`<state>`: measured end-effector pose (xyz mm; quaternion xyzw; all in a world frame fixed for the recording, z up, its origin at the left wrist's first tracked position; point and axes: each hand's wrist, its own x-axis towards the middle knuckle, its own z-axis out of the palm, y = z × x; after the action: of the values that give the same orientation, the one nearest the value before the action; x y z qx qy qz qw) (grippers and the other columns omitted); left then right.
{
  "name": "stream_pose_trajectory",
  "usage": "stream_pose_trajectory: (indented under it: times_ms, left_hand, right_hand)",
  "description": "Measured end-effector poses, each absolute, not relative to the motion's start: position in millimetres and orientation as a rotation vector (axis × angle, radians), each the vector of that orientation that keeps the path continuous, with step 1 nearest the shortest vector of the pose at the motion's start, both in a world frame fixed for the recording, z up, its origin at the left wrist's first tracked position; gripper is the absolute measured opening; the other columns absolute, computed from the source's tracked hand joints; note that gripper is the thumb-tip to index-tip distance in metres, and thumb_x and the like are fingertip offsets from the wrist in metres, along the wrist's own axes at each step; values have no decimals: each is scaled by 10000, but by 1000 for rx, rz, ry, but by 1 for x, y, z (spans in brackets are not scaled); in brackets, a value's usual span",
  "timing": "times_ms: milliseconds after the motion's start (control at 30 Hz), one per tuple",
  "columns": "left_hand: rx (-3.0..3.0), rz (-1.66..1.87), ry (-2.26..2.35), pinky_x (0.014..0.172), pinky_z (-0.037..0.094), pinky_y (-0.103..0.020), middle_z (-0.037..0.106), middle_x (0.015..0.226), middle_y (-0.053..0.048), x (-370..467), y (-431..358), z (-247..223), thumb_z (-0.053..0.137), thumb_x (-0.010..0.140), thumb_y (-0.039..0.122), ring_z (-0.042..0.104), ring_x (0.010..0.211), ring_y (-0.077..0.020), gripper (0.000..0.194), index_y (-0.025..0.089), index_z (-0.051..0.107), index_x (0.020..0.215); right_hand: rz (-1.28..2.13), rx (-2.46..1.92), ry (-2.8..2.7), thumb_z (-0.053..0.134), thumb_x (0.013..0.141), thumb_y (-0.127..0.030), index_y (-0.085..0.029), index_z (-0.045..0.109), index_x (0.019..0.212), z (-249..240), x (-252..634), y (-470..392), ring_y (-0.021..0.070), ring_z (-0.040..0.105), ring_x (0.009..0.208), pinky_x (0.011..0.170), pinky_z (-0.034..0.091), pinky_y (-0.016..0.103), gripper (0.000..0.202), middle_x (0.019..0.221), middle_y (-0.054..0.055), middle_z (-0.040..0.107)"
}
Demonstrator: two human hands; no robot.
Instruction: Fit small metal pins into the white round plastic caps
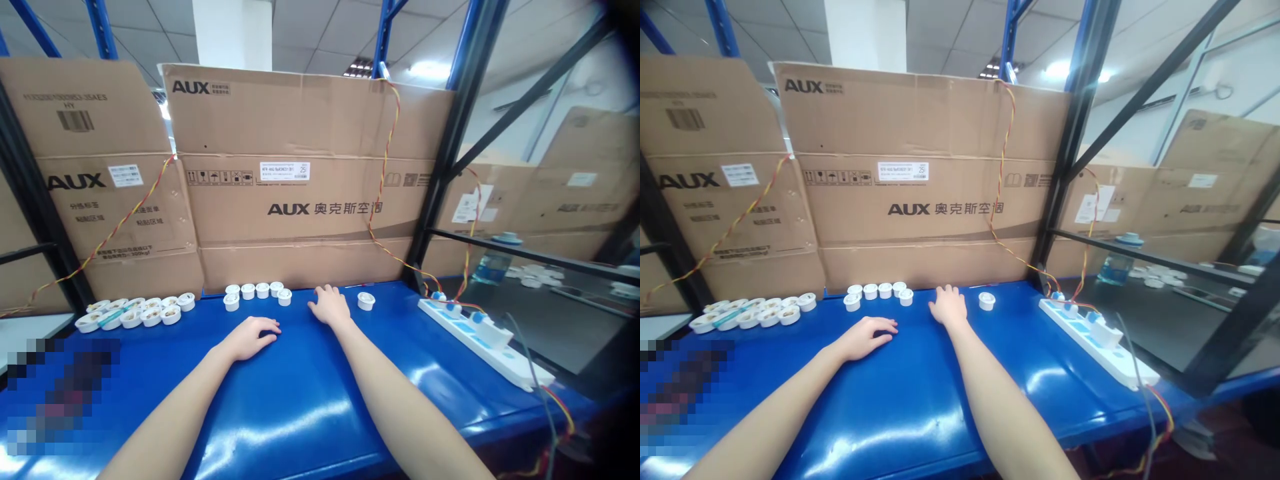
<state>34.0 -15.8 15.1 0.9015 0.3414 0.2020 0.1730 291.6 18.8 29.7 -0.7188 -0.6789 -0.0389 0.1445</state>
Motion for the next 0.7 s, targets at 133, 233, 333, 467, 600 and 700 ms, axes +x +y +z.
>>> stream_pose_trajectory:
  times_ms: [133,233,333,467,600,700]
  left_hand:
    - [2559,624,961,1032,434,-331,698,1167,-16,34,-14,13,544,888,324,613,1140,-194,239,257,727,1026]
    - [2551,639,981,1008,450,-323,716,1125,-11,34,-14,13,550,879,320,635,1102,-194,227,256,740,986]
    - [2549,655,977,974,468,-314,736,1062,-13,34,-15,16,546,875,323,655,1054,-196,226,249,752,935]
    - [2560,686,962,891,491,-286,750,988,-12,34,-19,21,522,883,313,678,946,-187,248,244,759,866]
    - [2489,736,1011,842,502,-285,752,943,-15,34,-20,21,531,869,331,680,871,-187,243,232,752,848]
    - [2325,789,1059,782,528,-283,747,891,-20,33,-18,18,516,870,343,678,802,-181,254,211,733,862]
  right_hand:
    - [-87,-2076,-1970,537,853,-427,-204,547,1228,36,277,14,331,452,1186,875,424,420,436,1271,165,489]
    - [73,-2262,-1938,587,830,-410,-217,472,1318,39,275,10,361,492,1170,834,444,430,536,1312,191,458]
    - [154,-2330,-1979,586,839,-321,-212,428,1349,42,274,6,336,581,1080,810,455,412,545,1261,198,506]
    - [111,-2273,-2089,569,836,-231,-186,448,1326,49,269,-3,335,620,1036,791,465,399,507,1184,200,569]
    - [57,-2095,-2292,626,786,-240,-226,473,1314,53,262,-10,340,634,1007,783,466,398,550,1173,179,600]
    - [33,-1825,-2487,642,771,-284,-284,486,1308,52,256,-13,322,643,981,778,464,380,559,1168,135,620]
